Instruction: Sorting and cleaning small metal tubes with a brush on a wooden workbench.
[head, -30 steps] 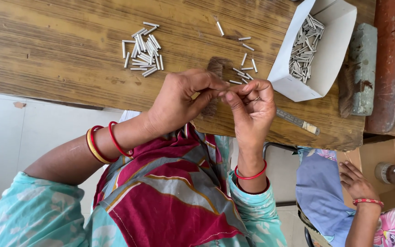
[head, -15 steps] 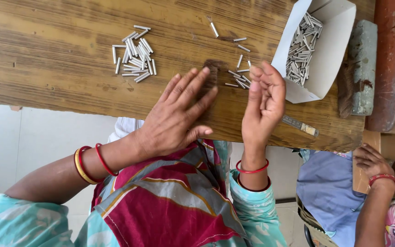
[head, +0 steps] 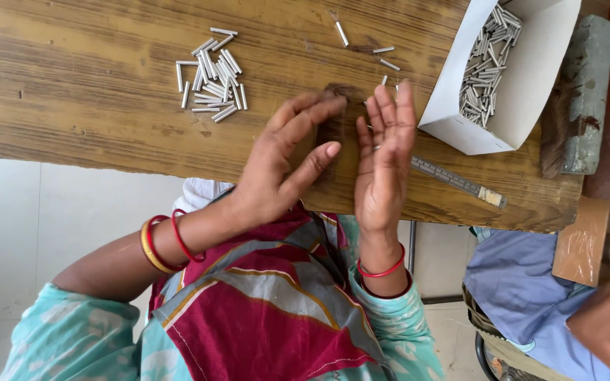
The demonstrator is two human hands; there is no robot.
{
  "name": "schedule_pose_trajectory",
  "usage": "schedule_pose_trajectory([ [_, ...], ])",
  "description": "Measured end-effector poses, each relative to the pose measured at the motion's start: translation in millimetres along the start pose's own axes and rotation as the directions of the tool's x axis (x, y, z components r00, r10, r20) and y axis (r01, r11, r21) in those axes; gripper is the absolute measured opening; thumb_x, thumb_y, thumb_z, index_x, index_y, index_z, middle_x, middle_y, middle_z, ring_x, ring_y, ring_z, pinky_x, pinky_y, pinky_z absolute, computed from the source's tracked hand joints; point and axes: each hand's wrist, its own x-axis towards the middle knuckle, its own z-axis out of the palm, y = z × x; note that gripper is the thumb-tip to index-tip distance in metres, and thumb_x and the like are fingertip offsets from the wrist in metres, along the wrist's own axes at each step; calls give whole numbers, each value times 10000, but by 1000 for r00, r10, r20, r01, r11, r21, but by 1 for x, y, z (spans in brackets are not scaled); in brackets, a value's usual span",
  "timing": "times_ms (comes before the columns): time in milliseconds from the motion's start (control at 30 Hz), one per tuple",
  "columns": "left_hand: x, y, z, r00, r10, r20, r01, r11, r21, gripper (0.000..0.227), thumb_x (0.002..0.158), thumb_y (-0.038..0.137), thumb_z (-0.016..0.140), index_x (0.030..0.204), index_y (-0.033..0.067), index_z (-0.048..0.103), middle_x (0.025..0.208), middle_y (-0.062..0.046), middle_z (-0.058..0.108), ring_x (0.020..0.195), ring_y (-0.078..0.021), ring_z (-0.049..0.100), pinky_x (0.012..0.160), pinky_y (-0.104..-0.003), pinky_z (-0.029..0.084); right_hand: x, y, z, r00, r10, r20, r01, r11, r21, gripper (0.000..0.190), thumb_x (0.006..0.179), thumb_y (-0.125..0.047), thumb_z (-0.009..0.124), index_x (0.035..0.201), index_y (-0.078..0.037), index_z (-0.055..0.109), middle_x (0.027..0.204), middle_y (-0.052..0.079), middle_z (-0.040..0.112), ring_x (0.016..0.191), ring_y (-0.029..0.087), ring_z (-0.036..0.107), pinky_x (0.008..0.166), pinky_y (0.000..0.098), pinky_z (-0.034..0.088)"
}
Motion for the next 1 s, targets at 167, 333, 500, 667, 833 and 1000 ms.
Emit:
schedule_pose_trajectory([
  [167, 14, -17, -15, 984, -8, 180, -80, 874, 480, 284, 962, 204, 639, 1219, 120, 723, 1179, -78, 666, 1132, -293, 644, 981, -391, 550, -1, -16, -8, 998, 21, 54, 12, 844, -536, 267, 1073, -56, 680, 1338, -55, 649, 1263, 87, 642, 1096, 155, 638, 955, 288, 544],
  [333, 21, -21, -13, 935, 136, 329, -319, 729, 606, 245, 870, 111, 637, 1096, 102, 731, 1084, -82, 634, 1038, -314, 625, 866, -405, 540, 8, -34, 3, 991, 90, 96, 13, 657, -753, 257, 922, 83, 753, 1155, -21, 719, 1092, 54, 707, 895, 124, 716, 762, 253, 582],
  [500, 23, -25, -11, 882, 133, 452, -442, 565, 697, 95, 837, 125, 633, 921, 89, 661, 993, -89, 579, 951, -284, 611, 829, -370, 548, 12, -36, 2, 977, 137, 163, 53, 582, -811, 266, 878, 54, 778, 1128, -19, 724, 1052, 81, 714, 844, 158, 723, 719, 273, 583],
  [667, 26, -29, -12, 857, 136, 498, -491, 512, 705, 139, 837, 153, 646, 954, 79, 654, 997, -94, 571, 952, -281, 616, 815, -369, 551, 16, -36, 1, 973, 150, 174, 62, 557, -828, 244, 874, 30, 792, 1102, -9, 716, 1033, 82, 717, 828, 164, 729, 706, 279, 582],
  [833, 24, -32, -15, 872, 194, 450, -463, 628, 626, 195, 850, 170, 689, 1012, 69, 652, 1041, -107, 579, 967, -297, 610, 803, -390, 554, 21, -36, 1, 968, 164, 190, 70, 552, -831, 251, 837, 28, 799, 1073, -10, 724, 958, 79, 704, 810, 176, 724, 677, 289, 574],
  [1000, 23, -36, -15, 868, 233, 439, -477, 638, 605, 314, 850, 156, 709, 1142, 52, 661, 1086, -92, 587, 983, -286, 609, 802, -379, 564, 25, -31, -3, 960, 165, 228, 115, 510, -853, 184, 844, 46, 782, 1011, -8, 728, 914, 89, 705, 784, 187, 725, 684, 305, 578],
])
